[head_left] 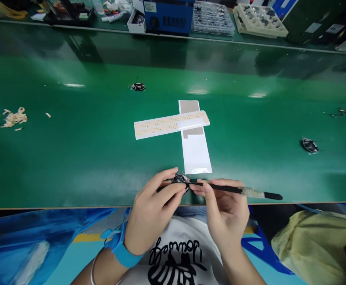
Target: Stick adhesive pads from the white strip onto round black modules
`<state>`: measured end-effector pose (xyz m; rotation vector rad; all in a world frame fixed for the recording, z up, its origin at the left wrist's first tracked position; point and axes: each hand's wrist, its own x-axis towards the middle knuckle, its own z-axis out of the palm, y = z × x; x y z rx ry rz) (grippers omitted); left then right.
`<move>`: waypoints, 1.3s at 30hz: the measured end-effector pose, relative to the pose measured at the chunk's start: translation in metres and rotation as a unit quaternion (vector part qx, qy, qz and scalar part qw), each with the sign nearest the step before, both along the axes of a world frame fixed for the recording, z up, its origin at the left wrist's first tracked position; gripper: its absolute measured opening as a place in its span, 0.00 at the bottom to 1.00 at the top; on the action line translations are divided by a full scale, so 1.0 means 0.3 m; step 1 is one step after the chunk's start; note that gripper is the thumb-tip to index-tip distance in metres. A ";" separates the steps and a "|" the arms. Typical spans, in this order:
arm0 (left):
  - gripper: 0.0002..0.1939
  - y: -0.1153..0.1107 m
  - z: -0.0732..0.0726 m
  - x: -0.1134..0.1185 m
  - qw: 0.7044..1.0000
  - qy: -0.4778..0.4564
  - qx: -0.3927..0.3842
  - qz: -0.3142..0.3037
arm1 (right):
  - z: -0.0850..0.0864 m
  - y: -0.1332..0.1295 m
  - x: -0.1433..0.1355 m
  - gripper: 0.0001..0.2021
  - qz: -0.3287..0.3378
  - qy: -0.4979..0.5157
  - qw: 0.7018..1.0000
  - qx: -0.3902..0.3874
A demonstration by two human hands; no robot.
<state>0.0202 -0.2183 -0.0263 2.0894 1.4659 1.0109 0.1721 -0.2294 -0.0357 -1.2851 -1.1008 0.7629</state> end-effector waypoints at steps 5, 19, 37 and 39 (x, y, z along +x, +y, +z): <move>0.07 0.001 -0.005 -0.007 1.000 -0.024 0.015 0.004 | -0.026 -0.013 -0.010 0.11 0.008 -0.044 0.999 0.022; 0.07 0.004 -0.016 -0.003 0.999 -0.037 0.013 0.007 | -0.024 0.002 -0.001 0.10 0.015 -0.078 0.997 0.013; 0.08 0.006 -0.011 -0.007 0.999 -0.023 0.028 -0.004 | -0.019 0.000 0.001 0.13 0.027 -0.108 0.994 0.021; 0.07 0.006 -0.008 -0.007 0.999 -0.018 0.033 -0.007 | -0.019 -0.001 0.001 0.12 0.022 -0.123 0.992 0.017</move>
